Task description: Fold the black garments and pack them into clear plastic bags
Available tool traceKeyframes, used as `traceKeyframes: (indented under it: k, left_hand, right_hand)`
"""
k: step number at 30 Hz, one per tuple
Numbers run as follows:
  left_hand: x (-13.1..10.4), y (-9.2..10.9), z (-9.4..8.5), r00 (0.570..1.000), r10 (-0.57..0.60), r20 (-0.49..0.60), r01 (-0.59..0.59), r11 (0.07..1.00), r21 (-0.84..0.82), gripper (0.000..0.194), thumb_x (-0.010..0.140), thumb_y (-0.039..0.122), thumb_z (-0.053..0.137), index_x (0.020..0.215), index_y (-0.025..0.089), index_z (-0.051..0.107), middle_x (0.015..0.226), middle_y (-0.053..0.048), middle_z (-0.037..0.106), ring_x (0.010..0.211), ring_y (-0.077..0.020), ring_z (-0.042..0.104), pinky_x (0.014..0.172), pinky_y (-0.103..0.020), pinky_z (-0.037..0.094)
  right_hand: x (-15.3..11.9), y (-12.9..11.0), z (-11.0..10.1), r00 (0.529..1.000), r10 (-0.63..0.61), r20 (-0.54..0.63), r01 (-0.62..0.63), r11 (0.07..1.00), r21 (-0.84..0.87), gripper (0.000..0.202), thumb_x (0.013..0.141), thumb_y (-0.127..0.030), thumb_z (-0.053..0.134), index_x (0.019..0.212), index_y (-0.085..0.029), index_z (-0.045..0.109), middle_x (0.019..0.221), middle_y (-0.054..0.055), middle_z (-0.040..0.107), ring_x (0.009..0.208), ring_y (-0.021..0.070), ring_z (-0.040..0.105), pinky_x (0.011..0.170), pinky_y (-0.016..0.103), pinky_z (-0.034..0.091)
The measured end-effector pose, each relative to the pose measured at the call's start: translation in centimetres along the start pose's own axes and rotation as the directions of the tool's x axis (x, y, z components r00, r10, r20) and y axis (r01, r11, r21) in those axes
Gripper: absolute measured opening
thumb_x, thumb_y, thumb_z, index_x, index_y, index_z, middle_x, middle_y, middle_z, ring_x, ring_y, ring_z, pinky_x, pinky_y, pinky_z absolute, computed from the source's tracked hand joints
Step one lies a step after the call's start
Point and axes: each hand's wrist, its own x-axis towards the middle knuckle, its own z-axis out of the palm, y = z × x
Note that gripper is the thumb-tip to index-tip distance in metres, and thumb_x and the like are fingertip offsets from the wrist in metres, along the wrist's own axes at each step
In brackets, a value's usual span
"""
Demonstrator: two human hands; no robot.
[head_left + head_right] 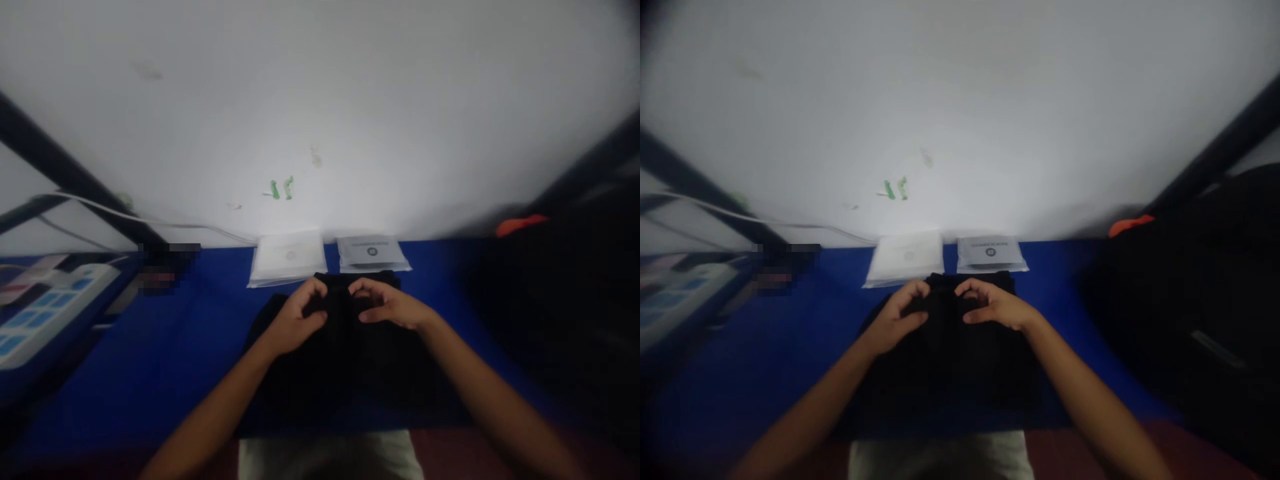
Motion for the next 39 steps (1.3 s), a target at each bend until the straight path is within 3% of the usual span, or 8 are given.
traceKeyframes:
  k: [5,12,19,23,26,30,35,39]
  left_hand:
    - [-0.9,0.6,-6.0,0.974,-0.128,0.185,0.182,0.930,-0.319,0.068,0.078,0.017,0.061,0.139,0.029,0.033,0.109,-0.005,0.064,0.090,-0.0197,0.063,0.077,-0.030,0.049]
    - [-5.1,-0.3,-10.4,0.930,-0.331,0.159,0.351,0.928,-0.123,0.023,0.081,0.032,0.060,0.099,0.017,0.066,0.083,-0.005,0.063,0.061,-0.0139,0.058,0.051,-0.023,0.051]
    - [-6.3,-1.1,-9.2,0.857,-0.515,-0.018,0.456,0.740,0.495,0.036,0.088,0.054,0.050,0.082,0.020,0.061,0.062,0.001,0.056,0.054,-0.0143,0.053,0.051,-0.025,0.042]
    - [-4.9,0.1,-7.1,0.914,-0.348,-0.208,0.374,0.525,0.765,0.034,0.087,0.053,0.052,0.096,0.022,0.063,0.069,-0.001,0.061,0.067,-0.0217,0.060,0.056,-0.029,0.043]
    - [-3.2,0.8,-4.2,0.990,-0.138,0.011,0.084,0.664,0.743,0.037,0.086,0.040,0.059,0.121,0.027,0.057,0.113,-0.005,0.061,0.092,-0.0229,0.063,0.076,-0.034,0.051]
    - [-1.3,0.9,-1.2,0.945,0.001,0.327,-0.220,0.741,0.635,0.055,0.077,0.018,0.066,0.129,0.031,0.053,0.131,-0.006,0.052,0.119,-0.0251,0.052,0.102,-0.041,0.043]
    - [-0.5,0.6,-0.8,0.901,-0.064,0.429,-0.237,0.756,0.610,0.053,0.071,0.020,0.071,0.122,0.027,0.057,0.123,-0.006,0.057,0.113,-0.0270,0.055,0.099,-0.043,0.044]
    - [-0.3,0.2,-1.0,0.921,-0.107,0.375,-0.172,0.751,0.637,0.028,0.078,0.013,0.055,0.104,0.024,0.062,0.105,-0.003,0.063,0.098,-0.0220,0.061,0.088,-0.036,0.047]
  right_hand:
    - [-0.8,-1.5,-0.6,0.962,-0.086,-0.260,0.056,0.991,-0.122,0.036,0.077,-0.026,0.072,0.110,-0.025,0.059,0.101,0.000,0.061,0.085,0.0141,0.059,0.076,0.028,0.048]
    - [-4.5,-0.4,-1.9,0.851,-0.138,-0.507,-0.041,0.944,-0.326,0.032,0.080,-0.038,0.067,0.109,-0.025,0.059,0.105,0.003,0.061,0.097,0.0216,0.058,0.088,0.038,0.047]
    - [-8.0,1.6,-2.6,0.869,-0.179,-0.461,-0.202,0.722,-0.661,0.033,0.086,-0.040,0.059,0.114,-0.023,0.056,0.111,0.008,0.061,0.102,0.0265,0.059,0.095,0.047,0.045]
    - [-9.1,0.7,-1.3,0.918,-0.232,-0.321,-0.164,0.516,-0.841,0.044,0.085,-0.036,0.062,0.125,-0.024,0.052,0.132,0.012,0.051,0.124,0.0295,0.048,0.106,0.050,0.038]
    - [-9.6,0.1,-0.2,0.961,-0.152,-0.231,-0.135,0.470,-0.872,0.055,0.082,-0.036,0.066,0.133,-0.025,0.048,0.145,0.012,0.040,0.134,0.0298,0.037,0.111,0.048,0.034]
    - [-9.7,-0.1,0.3,0.979,-0.090,-0.184,-0.131,0.418,-0.899,0.065,0.078,-0.034,0.070,0.138,-0.024,0.046,0.147,0.013,0.038,0.137,0.0312,0.034,0.112,0.050,0.032]
    - [-10.0,0.3,-0.4,0.984,-0.090,-0.151,-0.098,0.430,-0.897,0.074,0.074,-0.035,0.073,0.141,-0.023,0.044,0.148,0.013,0.038,0.138,0.0325,0.033,0.112,0.050,0.033]
    - [-9.6,0.4,-0.9,0.980,-0.138,-0.144,-0.081,0.383,-0.920,0.051,0.082,-0.021,0.061,0.132,-0.024,0.053,0.140,0.012,0.050,0.130,0.0288,0.044,0.108,0.047,0.039]
